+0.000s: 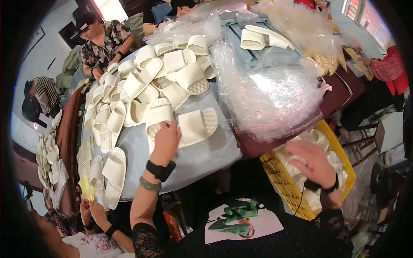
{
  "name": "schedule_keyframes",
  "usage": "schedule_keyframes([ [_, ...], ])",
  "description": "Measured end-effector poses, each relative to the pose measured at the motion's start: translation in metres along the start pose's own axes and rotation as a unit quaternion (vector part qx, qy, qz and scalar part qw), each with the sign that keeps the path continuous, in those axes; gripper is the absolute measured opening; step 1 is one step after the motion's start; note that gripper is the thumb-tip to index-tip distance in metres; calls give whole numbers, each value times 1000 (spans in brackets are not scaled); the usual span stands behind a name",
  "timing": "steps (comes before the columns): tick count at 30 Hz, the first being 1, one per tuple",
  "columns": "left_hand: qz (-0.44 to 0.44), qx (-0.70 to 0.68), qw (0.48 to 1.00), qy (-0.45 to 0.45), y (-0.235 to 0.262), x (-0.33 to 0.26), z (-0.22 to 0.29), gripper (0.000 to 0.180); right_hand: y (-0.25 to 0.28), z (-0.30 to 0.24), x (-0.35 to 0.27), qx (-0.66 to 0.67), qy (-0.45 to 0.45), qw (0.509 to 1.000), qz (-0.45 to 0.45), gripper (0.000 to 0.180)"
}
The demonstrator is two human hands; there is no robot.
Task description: The recorder and several other workers are packaging white plastic slippers into individual plastic bags and placing them into a yellow basket.
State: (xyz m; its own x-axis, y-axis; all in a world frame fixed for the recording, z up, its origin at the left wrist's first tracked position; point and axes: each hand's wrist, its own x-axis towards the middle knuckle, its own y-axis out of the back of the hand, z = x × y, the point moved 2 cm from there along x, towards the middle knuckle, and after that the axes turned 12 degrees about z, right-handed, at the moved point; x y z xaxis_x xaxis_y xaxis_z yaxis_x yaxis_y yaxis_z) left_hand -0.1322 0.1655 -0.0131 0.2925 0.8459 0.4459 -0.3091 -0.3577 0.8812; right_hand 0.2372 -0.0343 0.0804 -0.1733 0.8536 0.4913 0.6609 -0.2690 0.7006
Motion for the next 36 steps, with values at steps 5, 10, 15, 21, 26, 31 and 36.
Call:
schedule_keyframes([
  [5,-13,37,999,-23,-22,17,39,29,-5,12,93,-256,129,948,136,56],
  [10,59,5,998,24,20,12,65,29,-45,65,126,-228,-5,972,61,50],
  [15,124,-183,957,-186,26,29,142,48,-59,91,128,-136,-172,975,22,30],
  [21,130,-186,958,-175,-55,35,208,81,-76,112,106,15,-96,982,161,17],
  [26,-31,-194,973,-118,-82,32,224,85,-63,112,88,32,-145,967,208,22],
  [31,18,-127,980,-154,-92,31,218,80,-81,86,88,13,-129,970,208,21],
  [36,-24,-126,976,-174,-110,44,217,66,-93,65,71,-41,-80,980,180,21],
])
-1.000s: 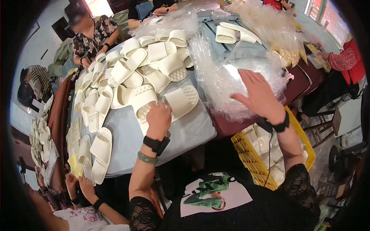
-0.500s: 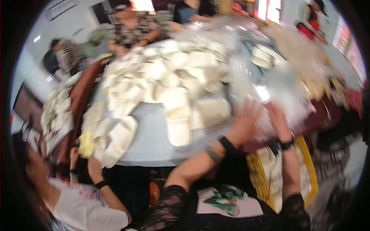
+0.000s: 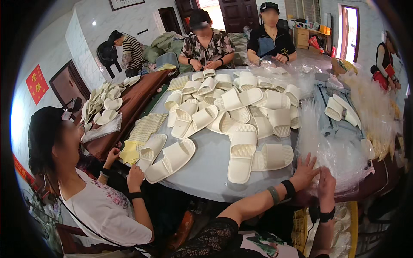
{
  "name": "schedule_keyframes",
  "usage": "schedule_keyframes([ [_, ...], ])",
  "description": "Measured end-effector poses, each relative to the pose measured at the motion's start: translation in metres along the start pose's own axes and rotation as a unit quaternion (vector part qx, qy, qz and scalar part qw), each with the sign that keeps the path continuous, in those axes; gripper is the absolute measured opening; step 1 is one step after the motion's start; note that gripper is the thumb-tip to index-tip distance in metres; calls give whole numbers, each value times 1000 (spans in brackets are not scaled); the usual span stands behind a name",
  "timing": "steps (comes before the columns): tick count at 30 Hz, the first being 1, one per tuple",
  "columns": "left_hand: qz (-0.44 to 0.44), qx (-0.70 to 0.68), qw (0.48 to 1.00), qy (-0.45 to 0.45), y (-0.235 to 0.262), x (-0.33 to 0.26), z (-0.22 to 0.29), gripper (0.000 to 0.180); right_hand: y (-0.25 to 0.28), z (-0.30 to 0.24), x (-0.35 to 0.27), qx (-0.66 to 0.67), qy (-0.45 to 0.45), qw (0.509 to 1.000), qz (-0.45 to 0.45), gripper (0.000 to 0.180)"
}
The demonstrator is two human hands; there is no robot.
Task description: The recorder and several other workers are packaging white plastic slippers into individual plastic bags and placing them into a yellow basket.
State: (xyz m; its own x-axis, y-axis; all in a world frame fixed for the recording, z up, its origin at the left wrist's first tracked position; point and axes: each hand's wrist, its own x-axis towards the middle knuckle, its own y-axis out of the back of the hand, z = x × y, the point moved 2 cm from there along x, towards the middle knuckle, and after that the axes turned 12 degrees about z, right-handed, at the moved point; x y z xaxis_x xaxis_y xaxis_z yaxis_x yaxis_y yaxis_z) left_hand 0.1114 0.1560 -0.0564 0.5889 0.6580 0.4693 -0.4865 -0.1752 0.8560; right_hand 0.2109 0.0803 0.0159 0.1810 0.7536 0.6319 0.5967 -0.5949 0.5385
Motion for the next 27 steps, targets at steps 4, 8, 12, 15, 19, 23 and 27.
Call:
schedule_keyframes([
  [4,-40,29,999,-2,-6,3,1,72,-3,-21,-35,1,-51,998,-27,25],
  [8,43,-21,999,-8,4,-10,-1,78,6,-73,-60,27,-42,998,-43,31],
  [12,204,-70,976,-41,24,-17,-11,86,3,-93,-78,81,49,995,-30,31],
  [15,95,-93,991,-23,68,-24,-1,86,1,-98,-94,68,80,992,-73,32],
  [19,51,-610,791,11,50,-17,-13,84,-8,-132,-105,94,333,930,-127,41],
  [23,159,-66,983,-56,79,-39,-27,82,-10,-129,-93,80,315,935,-142,41],
  [27,42,-376,925,26,72,-132,-122,43,-17,-126,-87,42,346,935,-64,42],
])
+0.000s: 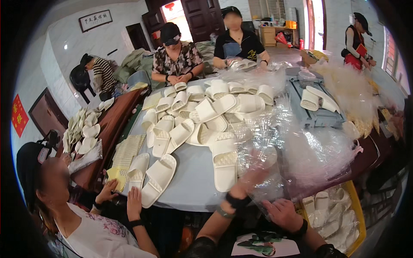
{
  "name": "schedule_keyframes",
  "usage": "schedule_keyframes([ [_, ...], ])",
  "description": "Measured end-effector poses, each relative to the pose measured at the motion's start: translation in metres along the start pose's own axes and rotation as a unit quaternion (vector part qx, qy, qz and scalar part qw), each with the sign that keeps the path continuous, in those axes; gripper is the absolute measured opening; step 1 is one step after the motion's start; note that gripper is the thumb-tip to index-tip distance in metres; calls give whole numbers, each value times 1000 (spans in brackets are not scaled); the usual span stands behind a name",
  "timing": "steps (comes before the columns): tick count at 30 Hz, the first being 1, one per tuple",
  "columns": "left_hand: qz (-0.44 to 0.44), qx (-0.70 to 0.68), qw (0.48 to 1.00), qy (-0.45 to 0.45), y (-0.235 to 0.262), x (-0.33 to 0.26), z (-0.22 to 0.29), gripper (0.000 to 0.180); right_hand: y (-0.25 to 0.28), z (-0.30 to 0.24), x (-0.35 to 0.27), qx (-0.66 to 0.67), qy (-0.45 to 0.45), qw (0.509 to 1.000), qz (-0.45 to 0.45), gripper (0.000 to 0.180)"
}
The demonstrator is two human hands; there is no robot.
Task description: The recorder and several other workers are packaging white plastic slippers into individual plastic bags and placing them into a yellow basket.
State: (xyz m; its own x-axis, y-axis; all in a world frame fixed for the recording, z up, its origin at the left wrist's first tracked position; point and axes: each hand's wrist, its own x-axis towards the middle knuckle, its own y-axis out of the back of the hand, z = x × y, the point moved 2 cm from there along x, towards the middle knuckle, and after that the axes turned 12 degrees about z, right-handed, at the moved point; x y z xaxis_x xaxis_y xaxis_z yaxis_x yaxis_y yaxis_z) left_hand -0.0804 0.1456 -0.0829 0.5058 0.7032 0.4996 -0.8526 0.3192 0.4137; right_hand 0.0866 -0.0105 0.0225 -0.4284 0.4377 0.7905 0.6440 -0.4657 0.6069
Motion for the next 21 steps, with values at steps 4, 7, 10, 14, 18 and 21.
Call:
schedule_keyframes([
  [4,265,133,930,219,78,-15,96,23,-17,16,13,5,-17,999,-28,42],
  [7,461,158,860,154,96,-43,122,46,-46,13,20,15,-5,1000,-6,42],
  [10,409,273,867,77,90,-30,178,65,-70,12,25,26,-1,1000,-14,42],
  [14,185,349,912,114,59,-7,178,93,-90,3,31,30,45,998,-35,46],
  [18,217,345,906,118,48,-11,144,79,-99,0,13,29,64,998,0,47],
  [21,222,374,897,71,46,-24,130,60,-92,-5,5,63,40,997,-39,47],
])
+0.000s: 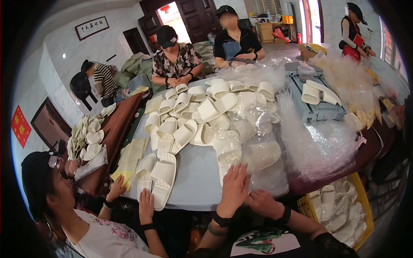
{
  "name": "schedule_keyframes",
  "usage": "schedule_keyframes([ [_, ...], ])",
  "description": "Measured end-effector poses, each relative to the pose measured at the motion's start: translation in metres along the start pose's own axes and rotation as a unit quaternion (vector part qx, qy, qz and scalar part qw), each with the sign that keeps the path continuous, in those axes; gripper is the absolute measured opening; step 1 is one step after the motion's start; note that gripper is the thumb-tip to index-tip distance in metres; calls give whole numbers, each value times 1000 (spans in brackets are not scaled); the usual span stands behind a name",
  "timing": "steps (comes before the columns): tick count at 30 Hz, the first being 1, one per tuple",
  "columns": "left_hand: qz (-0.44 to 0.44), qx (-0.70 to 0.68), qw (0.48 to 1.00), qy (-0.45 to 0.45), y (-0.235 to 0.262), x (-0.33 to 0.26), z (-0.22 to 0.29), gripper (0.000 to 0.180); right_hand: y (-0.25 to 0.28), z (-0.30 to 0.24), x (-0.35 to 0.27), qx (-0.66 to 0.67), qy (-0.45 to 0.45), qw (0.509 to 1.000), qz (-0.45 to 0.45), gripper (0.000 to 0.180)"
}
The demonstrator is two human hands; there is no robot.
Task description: The recorder and several other workers are packaging white plastic slippers into individual plastic bags and placing them into a yellow basket.
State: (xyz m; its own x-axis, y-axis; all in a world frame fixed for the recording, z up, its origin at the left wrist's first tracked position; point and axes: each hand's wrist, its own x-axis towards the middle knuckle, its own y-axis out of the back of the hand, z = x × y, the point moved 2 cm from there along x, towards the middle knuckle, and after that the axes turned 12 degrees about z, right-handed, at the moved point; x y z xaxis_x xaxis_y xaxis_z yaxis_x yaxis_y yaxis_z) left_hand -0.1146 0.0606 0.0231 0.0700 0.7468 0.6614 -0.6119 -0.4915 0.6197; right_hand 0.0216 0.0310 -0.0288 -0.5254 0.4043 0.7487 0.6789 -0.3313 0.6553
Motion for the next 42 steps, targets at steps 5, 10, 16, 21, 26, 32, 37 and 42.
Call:
schedule_keyframes([
  [5,10,-121,980,158,16,2,-27,40,16,-10,14,10,-42,999,17,39],
  [10,299,-101,934,169,102,12,-59,39,32,-8,33,62,-38,993,89,30],
  [16,388,-78,904,162,134,8,-67,41,20,39,37,24,-146,980,132,21],
  [21,307,-38,923,230,96,-4,-72,39,82,31,73,218,-227,940,129,61],
  [26,175,-14,963,204,43,-46,-100,39,180,-15,163,481,33,824,298,106],
  [32,93,-5,981,173,-5,-53,-101,42,201,-9,171,455,63,806,373,102],
  [37,87,34,984,149,8,-63,-100,44,211,19,188,410,86,819,391,99],
  [42,75,63,988,123,8,-64,-99,45,225,39,190,360,64,832,416,97],
])
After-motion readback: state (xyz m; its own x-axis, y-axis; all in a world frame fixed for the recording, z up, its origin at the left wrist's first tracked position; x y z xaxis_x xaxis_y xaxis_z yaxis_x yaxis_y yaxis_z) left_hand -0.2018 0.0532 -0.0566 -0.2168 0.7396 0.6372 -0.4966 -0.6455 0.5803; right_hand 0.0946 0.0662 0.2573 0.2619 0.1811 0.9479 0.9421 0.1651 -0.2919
